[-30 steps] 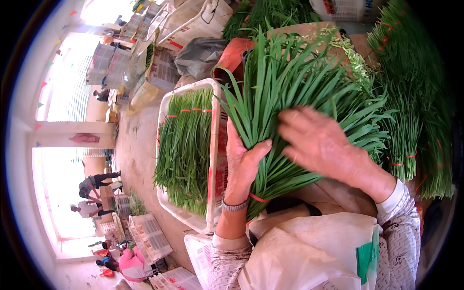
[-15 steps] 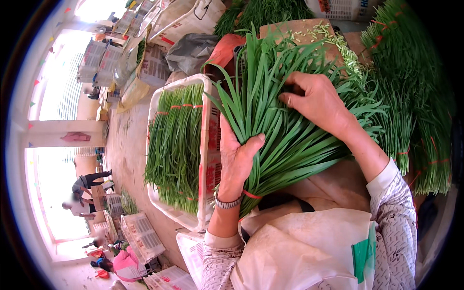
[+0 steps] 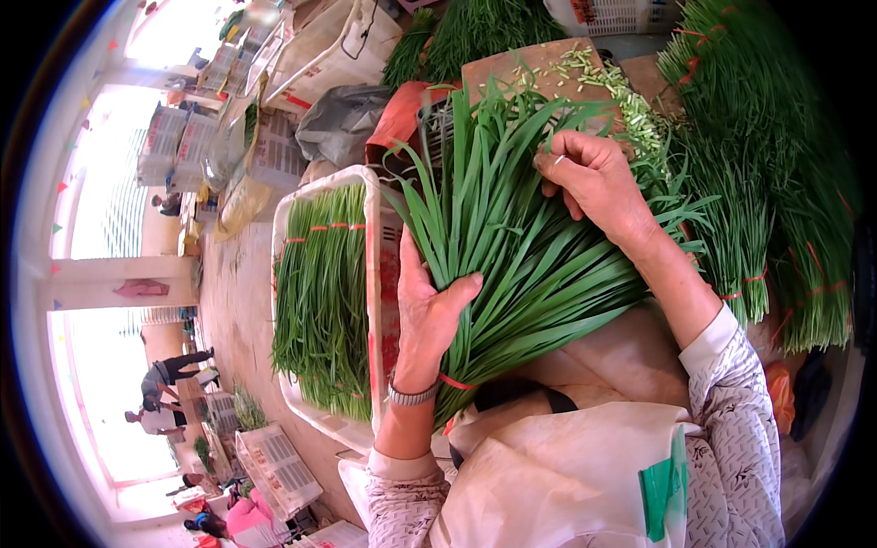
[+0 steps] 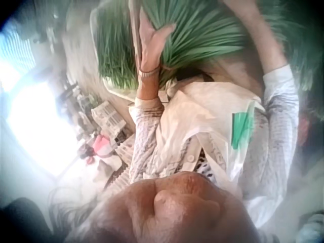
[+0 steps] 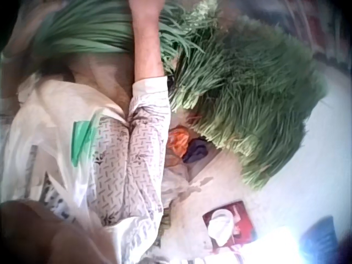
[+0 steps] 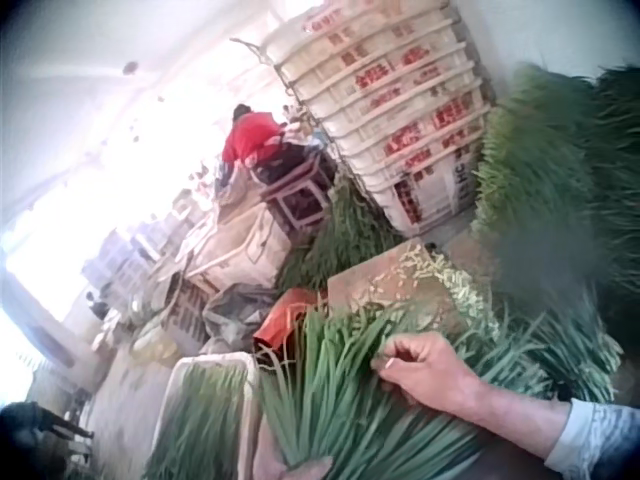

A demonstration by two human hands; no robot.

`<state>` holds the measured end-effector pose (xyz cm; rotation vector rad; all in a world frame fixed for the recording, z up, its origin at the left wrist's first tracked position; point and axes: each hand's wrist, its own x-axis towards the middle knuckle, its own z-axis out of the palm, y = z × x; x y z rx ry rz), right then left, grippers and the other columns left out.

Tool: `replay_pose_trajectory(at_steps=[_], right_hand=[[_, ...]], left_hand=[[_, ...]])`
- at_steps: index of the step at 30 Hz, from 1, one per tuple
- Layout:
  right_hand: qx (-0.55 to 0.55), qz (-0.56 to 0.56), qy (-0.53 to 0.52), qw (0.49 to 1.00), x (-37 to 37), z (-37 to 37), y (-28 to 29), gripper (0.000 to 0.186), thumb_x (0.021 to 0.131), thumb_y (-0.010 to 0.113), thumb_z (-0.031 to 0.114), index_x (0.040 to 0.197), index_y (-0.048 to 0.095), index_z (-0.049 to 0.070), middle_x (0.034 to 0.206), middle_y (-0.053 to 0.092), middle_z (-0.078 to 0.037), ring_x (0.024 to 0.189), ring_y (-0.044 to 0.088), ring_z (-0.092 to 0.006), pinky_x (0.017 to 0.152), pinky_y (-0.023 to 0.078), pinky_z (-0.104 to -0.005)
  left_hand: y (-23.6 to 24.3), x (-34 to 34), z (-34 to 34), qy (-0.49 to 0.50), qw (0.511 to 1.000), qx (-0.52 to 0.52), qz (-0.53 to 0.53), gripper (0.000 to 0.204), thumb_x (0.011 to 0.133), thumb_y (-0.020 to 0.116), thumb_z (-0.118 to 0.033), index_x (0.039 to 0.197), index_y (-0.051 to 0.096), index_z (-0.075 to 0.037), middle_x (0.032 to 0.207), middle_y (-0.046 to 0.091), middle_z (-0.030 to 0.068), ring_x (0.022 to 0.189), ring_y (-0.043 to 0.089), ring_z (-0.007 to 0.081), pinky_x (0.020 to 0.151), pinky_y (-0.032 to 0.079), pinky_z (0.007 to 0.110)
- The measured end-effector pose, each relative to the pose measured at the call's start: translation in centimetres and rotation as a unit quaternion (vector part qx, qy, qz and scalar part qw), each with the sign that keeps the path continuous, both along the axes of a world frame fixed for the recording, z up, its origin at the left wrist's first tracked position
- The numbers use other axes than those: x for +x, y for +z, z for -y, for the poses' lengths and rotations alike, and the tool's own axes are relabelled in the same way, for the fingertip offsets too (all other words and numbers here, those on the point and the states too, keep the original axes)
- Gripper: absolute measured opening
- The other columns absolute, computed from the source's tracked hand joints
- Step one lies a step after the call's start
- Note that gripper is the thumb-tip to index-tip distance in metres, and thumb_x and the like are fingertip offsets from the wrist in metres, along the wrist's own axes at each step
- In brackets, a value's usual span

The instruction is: The person trims a bunch of chives with a cleaver on a wooden board, removes loose leaves by hand, and then ties a red band around the bunch before placing it in a white plastic crate.

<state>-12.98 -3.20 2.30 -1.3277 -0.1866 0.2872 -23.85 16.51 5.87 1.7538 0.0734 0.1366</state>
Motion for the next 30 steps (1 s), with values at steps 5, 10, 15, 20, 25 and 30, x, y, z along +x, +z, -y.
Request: replay_pose_trajectory(at_steps=[5, 10, 15, 20, 25, 30], right_hand=[[-0.006, 0.031, -0.032, 0.999, 0.9, 0.8, -1.0, 0.015, 0.087, 0.064, 0.016, 0.080, 0.064, 0.003, 0.066, 0.061, -0.002, 0.044, 0.047, -0.0062, 0.041, 0.037, -0.0227], [0.028, -0.054, -0.276, 0.959, 4.7, 7.2, -3.6, 0.016, 0.086, 0.066, 0.015, 0.086, 0.068, 0.000, 0.066, 0.064, -0.006, 0.049, 0.054, -0.0105, 0.046, 0.043, -0.0250], [-0.295, 0.318, -0.339, 0.835, 1.9, 10.4, -2.0, 0.024, 0.086, 0.068, 0.018, 0.099, 0.066, -0.002, 0.088, 0.068, -0.012, 0.078, 0.067, -0.0197, 0.071, 0.053, -0.0315], [-0.312, 0.494, -0.017, 0.811, -6.3, 2.1, -1.0, 0.057, 0.082, 0.068, 0.043, 0.118, 0.056, 0.000, 0.093, 0.062, -0.012, 0.088, 0.060, -0.0299, 0.078, 0.048, -0.0390], [-0.339, 0.406, 0.131, 0.839, -11.5, 4.5, -2.0, 0.072, 0.083, 0.064, 0.047, 0.130, 0.049, -0.005, 0.107, 0.062, -0.019, 0.094, 0.059, -0.0329, 0.082, 0.046, -0.0423], [-0.347, 0.415, 0.153, 0.827, -13.2, 4.8, -1.6, 0.076, 0.080, 0.069, 0.044, 0.134, 0.047, -0.005, 0.126, 0.058, -0.023, 0.111, 0.056, -0.0367, 0.091, 0.044, -0.0453]], left_hand=[[-0.2, 0.9, -0.5, -0.072, 0.984, 0.156, -0.056, 0.093, 0.072, 0.072, -0.005, 0.149, 0.020, 0.000, 0.125, 0.060, 0.0184, 0.110, 0.062, 0.0245, 0.099, 0.045, 0.036], [1.0, 4.5, 0.4, -0.209, 0.930, 0.284, -0.106, 0.102, 0.066, 0.078, -0.015, 0.149, 0.020, -0.001, 0.126, 0.059, 0.0231, 0.114, 0.061, 0.0340, 0.100, 0.044, 0.038], [-0.8, 6.1, 1.1, -0.214, 0.918, 0.308, -0.126, 0.104, 0.061, 0.075, -0.014, 0.149, 0.020, 0.001, 0.129, 0.057, 0.0247, 0.119, 0.057, 0.0336, 0.102, 0.041, 0.034], [-0.2, 5.9, -0.4, -0.138, 0.982, 0.078, -0.099, 0.097, 0.059, 0.067, 0.007, 0.148, 0.030, -0.002, 0.126, 0.057, 0.0083, 0.112, 0.056, 0.0173, 0.096, 0.045, 0.029], [1.2, 3.1, -2.1, 0.010, 0.994, 0.072, -0.082, 0.079, 0.061, 0.065, 0.011, 0.136, 0.043, -0.002, 0.116, 0.061, 0.0072, 0.097, 0.063, 0.0160, 0.086, 0.052, 0.030], [1.6, 1.9, -3.0, 0.020, 0.999, 0.032, -0.016, 0.075, 0.063, 0.063, 0.011, 0.134, 0.044, -0.002, 0.114, 0.062, 0.0076, 0.095, 0.063, 0.0171, 0.088, 0.051, 0.030]])
